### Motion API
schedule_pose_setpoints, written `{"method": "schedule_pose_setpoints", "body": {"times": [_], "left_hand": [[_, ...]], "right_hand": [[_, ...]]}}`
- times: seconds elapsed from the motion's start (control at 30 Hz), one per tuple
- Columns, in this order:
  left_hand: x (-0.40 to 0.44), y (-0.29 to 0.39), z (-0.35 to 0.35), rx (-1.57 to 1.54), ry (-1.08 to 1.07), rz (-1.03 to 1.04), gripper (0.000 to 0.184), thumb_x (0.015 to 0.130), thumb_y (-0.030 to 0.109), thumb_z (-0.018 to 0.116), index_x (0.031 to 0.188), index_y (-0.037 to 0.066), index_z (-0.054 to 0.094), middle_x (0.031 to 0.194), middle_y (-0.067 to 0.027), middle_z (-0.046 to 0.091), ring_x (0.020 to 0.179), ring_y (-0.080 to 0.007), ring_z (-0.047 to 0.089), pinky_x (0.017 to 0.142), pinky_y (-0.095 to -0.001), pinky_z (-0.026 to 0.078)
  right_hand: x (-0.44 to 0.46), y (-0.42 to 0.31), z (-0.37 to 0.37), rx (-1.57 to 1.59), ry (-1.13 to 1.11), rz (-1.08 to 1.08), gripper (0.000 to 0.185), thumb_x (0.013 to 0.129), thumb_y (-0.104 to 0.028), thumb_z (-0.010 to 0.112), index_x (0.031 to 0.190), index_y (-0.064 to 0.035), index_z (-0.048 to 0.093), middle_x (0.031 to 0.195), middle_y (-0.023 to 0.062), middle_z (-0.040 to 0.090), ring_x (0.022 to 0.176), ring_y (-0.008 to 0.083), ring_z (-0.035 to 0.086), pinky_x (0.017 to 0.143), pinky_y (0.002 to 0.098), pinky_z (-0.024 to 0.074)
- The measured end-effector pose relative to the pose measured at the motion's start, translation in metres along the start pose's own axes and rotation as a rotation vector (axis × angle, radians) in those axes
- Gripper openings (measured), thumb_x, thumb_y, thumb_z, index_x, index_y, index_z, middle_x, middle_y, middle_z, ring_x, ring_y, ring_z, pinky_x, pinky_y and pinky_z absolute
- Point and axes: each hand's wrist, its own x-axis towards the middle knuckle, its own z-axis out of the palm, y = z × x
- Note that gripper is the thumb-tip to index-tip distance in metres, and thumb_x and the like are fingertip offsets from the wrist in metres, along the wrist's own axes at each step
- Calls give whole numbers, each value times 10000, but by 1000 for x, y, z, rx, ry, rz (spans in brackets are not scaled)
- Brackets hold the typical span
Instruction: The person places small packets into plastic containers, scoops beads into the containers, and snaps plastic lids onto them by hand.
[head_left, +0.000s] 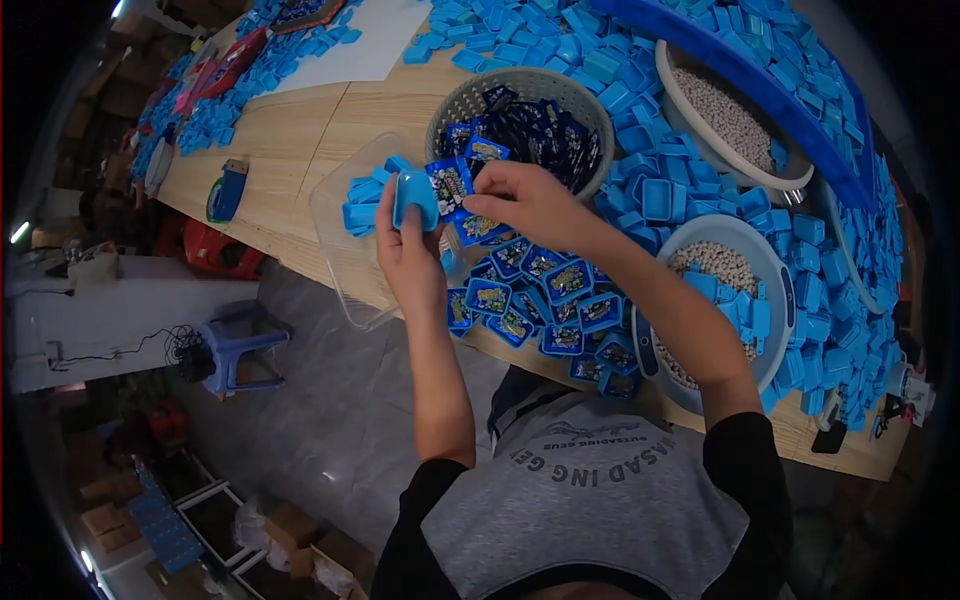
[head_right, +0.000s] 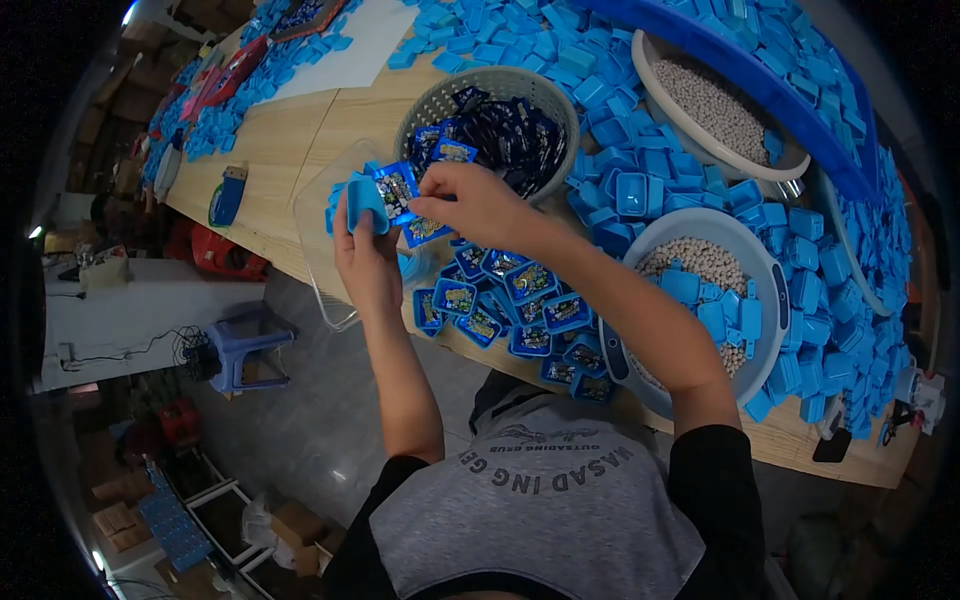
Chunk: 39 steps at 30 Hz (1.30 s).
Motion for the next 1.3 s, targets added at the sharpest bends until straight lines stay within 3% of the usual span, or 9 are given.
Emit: {"method": "schedule_pose_setpoints", "body": {"times": [0.23,0.3,0.43,0.57,0.7,0.77,1.1,1.2,1.3], "left_hand": [[-19,1,23,-213,-69,-46,364,902,96,453,1248,0,394,1066,-96,546,910,-124,546,759,-222,440],[-16,-11,20,59,-50,51,340,894,96,484,1213,-2,418,1036,-94,554,897,-134,554,736,-232,453],[-2,-17,5,-168,67,-37,272,872,96,528,1120,11,455,860,-82,576,691,-155,549,593,-278,464],[-6,-15,0,-100,-44,-114,284,861,60,476,1138,4,449,889,-93,566,680,-155,532,561,-270,439],[-17,-2,17,-97,-181,-197,407,809,26,426,1213,-12,398,957,-115,540,715,-170,518,594,-286,425],[-19,1,17,-107,-308,-188,534,747,13,409,1275,-24,337,1010,-128,516,758,-184,507,636,-301,416],[-17,0,17,-111,-100,-128,330,885,117,527,1182,10,432,903,-63,558,656,-114,488,572,-224,398],[-18,1,8,-65,-127,-50,274,865,102,551,1116,32,463,940,-50,570,740,-83,539,560,-190,427],[-26,12,15,254,-219,-226,264,841,101,578,1073,32,472,903,-40,567,695,-87,531,563,-198,422]], "right_hand": [[-5,0,5,-310,142,-115,217,777,-201,634,758,8,578,707,123,609,661,202,586,598,319,446],[-9,-4,2,-342,37,-64,211,776,-198,631,819,3,583,719,110,603,662,181,585,590,304,444],[-18,-34,-16,-269,-198,156,216,800,-104,604,989,-12,553,734,46,560,628,68,524,541,224,407],[-22,-37,-28,-310,-17,-56,267,814,-27,557,1075,-40,503,723,33,524,602,63,460,550,212,399],[-24,-38,-18,-547,59,-372,203,786,-55,570,981,-53,514,782,116,541,709,284,557,603,337,434],[-19,-28,-17,-631,123,-510,181,780,-58,572,954,-53,522,829,102,535,752,284,559,630,346,445],[-17,-25,-6,-978,162,-762,162,776,-117,595,925,-54,599,931,81,518,838,223,557,719,327,460],[-19,-27,-17,-457,-68,-589,132,798,-98,598,923,-62,619,997,67,507,880,173,542,748,299,442],[1,-13,-48,-467,101,-347,175,817,-122,584,979,-57,604,1002,66,511,891,171,542,770,271,442]]}}
